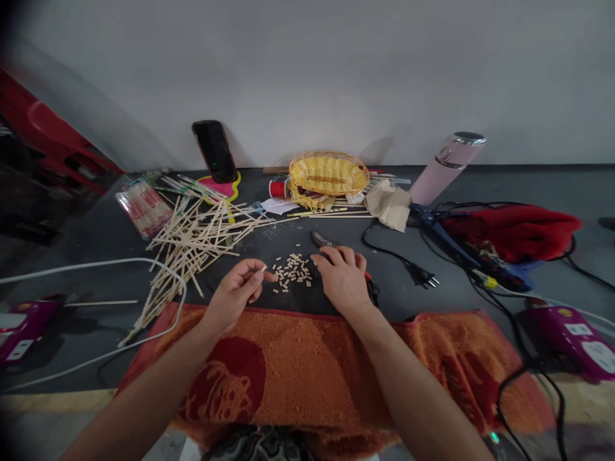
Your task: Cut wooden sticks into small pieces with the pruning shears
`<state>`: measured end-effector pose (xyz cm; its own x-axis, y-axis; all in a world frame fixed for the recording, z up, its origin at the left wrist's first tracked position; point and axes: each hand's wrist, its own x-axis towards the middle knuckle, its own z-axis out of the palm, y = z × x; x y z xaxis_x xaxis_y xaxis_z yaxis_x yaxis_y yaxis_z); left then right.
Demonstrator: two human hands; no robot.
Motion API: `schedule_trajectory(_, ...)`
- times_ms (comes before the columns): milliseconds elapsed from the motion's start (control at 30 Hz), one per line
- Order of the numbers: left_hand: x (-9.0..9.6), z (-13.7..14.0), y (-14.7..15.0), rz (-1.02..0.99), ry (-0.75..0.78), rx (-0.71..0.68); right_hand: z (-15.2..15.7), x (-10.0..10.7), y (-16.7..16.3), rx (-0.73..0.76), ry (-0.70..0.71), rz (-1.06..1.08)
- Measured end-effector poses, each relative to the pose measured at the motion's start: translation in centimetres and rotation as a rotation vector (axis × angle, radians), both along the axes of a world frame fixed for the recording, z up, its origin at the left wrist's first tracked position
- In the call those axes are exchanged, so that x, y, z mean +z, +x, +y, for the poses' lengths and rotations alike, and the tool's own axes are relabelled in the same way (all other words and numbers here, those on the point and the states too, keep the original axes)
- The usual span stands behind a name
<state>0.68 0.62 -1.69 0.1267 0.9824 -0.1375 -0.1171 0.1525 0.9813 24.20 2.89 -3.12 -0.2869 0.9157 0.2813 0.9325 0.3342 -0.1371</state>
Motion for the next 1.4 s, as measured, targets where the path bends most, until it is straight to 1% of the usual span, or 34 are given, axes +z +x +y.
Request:
schedule_trajectory(233, 0.1, 0.0, 0.0, 0.023, 0.014, 0.014, 0.1, -0.2, 0.2, 0.016, -0.013, 0.054)
schedule_trajectory(467, 0.3, -0.1, -0.1, 0.054, 0.01, -0.011, -0.4, 0.0, -0.3, 0.082, -0.035, 0.112)
schedule_trajectory(600, 0.4, -0.2, -0.1, 0.04, 0.014, -0.002, -0.3, 0.0, -1.0, 0.074, -0.032, 0.088)
schedule_trajectory(767, 0.2, -0.1, 0.0, 0.048, 0.003, -0.015, 0.5, -0.2, -1.8, 0.114, -0.027, 0.055)
schedule_trajectory(1000, 0.0, -0.2, 0.0, 0.058, 0.0, -0.043, 0.9, -0.5, -1.1, 0.047, -0.022, 0.084)
schedule_trajectory(1167, 0.0, -0.3, 0.0, 0.064, 0.006, -0.06, 0.8, -0.1, -0.8, 0.015, -0.044, 0.079)
schedule_trajectory(1267, 0.0, -0.3, 0.1, 0.076, -0.003, -0.079, 0.8, 0.3, -0.9, -0.004, -0.032, 0.069)
schedule_trajectory(1333, -0.1, -0.4, 0.2, 0.085, -0.005, -0.095, 0.7, 0.7, -1.1, 0.024, -0.012, 0.124)
schedule_trajectory(1400, -0.2, -0.5, 0.3, 0.087, 0.005, -0.114, 0.2, 1.0, -1.6, 0.104, -0.021, 0.259)
